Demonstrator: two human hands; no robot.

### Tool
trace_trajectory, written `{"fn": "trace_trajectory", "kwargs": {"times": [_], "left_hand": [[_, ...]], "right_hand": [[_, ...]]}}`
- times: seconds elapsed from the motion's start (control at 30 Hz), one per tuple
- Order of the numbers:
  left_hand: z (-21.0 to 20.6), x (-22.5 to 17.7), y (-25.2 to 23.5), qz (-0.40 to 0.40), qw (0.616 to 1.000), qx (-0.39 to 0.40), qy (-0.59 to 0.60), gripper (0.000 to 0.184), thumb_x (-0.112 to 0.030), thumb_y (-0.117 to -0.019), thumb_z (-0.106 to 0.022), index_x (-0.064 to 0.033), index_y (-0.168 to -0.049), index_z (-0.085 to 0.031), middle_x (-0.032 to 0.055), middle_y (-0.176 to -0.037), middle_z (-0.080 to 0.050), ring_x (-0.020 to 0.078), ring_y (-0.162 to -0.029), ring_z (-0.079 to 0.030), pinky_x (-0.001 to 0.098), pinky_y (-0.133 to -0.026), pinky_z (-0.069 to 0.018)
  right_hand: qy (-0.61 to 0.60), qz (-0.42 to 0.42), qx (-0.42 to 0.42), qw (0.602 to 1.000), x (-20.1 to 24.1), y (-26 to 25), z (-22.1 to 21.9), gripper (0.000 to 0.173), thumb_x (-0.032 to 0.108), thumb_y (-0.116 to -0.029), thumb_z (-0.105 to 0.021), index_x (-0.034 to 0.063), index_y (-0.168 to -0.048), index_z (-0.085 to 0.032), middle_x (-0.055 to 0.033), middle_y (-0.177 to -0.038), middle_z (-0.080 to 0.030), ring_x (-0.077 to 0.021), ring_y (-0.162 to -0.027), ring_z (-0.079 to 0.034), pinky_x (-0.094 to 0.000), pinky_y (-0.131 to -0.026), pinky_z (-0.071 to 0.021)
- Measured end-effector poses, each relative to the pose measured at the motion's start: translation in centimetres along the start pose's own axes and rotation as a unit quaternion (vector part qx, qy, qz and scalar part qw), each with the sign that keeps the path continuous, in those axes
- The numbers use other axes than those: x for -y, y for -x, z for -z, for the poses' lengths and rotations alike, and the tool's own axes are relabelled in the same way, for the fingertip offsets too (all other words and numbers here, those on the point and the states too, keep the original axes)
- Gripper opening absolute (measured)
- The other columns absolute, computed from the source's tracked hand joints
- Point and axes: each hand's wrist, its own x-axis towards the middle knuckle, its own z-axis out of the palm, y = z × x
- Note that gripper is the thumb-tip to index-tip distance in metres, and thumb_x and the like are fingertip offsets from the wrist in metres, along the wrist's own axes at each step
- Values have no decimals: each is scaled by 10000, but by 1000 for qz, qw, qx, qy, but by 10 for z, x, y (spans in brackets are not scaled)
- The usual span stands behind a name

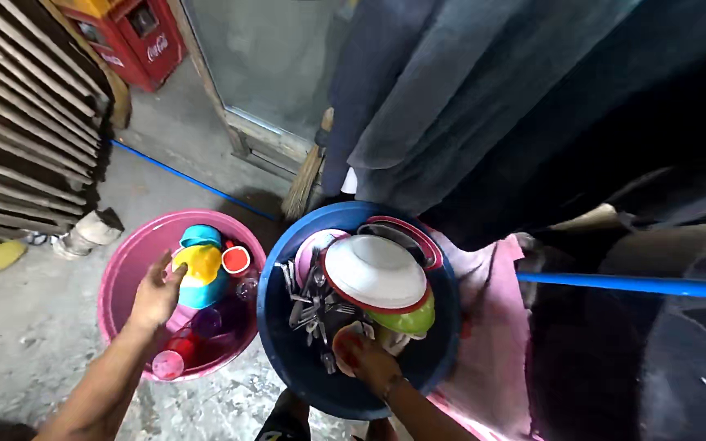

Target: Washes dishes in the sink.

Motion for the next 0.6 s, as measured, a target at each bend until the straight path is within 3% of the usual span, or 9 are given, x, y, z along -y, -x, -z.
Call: {"fn": "trace_trajectory", "kwargs": {"times": [0.07, 0.13, 0.2, 0.27, 0.37, 0.43, 0.47, 0.53, 0.6], "left_hand": [[-16, -4, 26, -51, 999, 1, 15, 563, -249, -1046, -577, -73, -1551, -398, 182, -1558, -449, 326, -1390, -485, 535, -1129, -411], [-38, -16, 58, -111, 994, 19, 10, 534, -235, -1035, -576, -42, -1513, -438, 183, -1508, -503, 296, -1339, -547, 500, -1099, -468], [-68, -33, 97, -167, 984, 56, 21, 432, -249, -1022, -584, -20, -1387, -559, 146, -1328, -634, 224, -1155, -659, 438, -986, -559], [-104, -55, 139, -196, 970, 137, 46, 339, -229, -1006, -571, 1, -1243, -647, 116, -1175, -706, 186, -990, -713, 396, -886, -610], [-162, -99, 209, -216, 926, 289, 114, 400, -182, -992, -597, 71, -1302, -587, 158, -1255, -670, 221, -1068, -697, 407, -934, -598], [-202, -132, 257, -247, 884, 369, 144, 649, -326, -980, -625, 83, -1449, -440, 166, -1411, -584, 217, -1225, -630, 394, -1016, -554], [-221, -148, 280, -266, 863, 399, 158, 775, -404, -963, -646, 80, -1500, -368, 166, -1471, -535, 209, -1287, -587, 383, -1054, -529], [-259, -183, 323, -283, 838, 429, 182, 920, -474, -912, -713, 37, -1556, -302, 141, -1535, -476, 179, -1352, -532, 361, -1104, -493], [-293, -220, 359, -270, 844, 417, 204, 895, -385, -832, -800, 1, -1518, -375, 117, -1466, -543, 175, -1287, -583, 348, -1057, -532]], "right_hand": [[-24, 11, -38, 999, -2, 11, 7, 717, 258, -900, -741, 203, -1553, -451, -232, -1570, -418, -461, -1343, -517, -614, -1059, -481], [-87, -1, -80, 993, -5, 34, 17, 741, 379, -889, -746, 195, -1547, -459, -213, -1543, -455, -407, -1355, -523, -570, -1085, -478], [-185, -31, -128, 974, -11, 68, 27, 767, 425, -871, -751, 171, -1539, -473, -209, -1535, -471, -366, -1356, -534, -530, -1107, -474], [-314, -44, -183, 930, -19, 114, 39, 735, 388, -853, -773, 155, -1501, -514, -167, -1506, -518, -302, -1330, -565, -491, -1101, -489], [-524, 39, -277, 804, -40, 186, 48, 664, 207, -840, -791, 45, -1429, -531, -136, -1362, -619, -190, -1193, -643, -379, -1017, -557], [-623, 135, -316, 702, -55, 234, 55, 656, 73, -835, -756, -34, -1411, -460, -150, -1315, -608, -181, -1108, -672, -361, -928, -606], [-636, 177, -339, 671, -64, 255, 59, 661, 48, -824, -740, -52, -1399, -431, -140, -1305, -599, -168, -1099, -669, -350, -913, -610], [-629, 230, -384, 636, -86, 287, 64, 694, 42, -802, -749, -53, -1390, -392, -131, -1308, -588, -167, -1128, -661, -357, -930, -611], [-609, 252, -431, 617, -119, 307, 65, 670, 124, -842, -779, -42, -1373, -405, -119, -1295, -607, -177, -1153, -654, -381, -965, -601]]}}
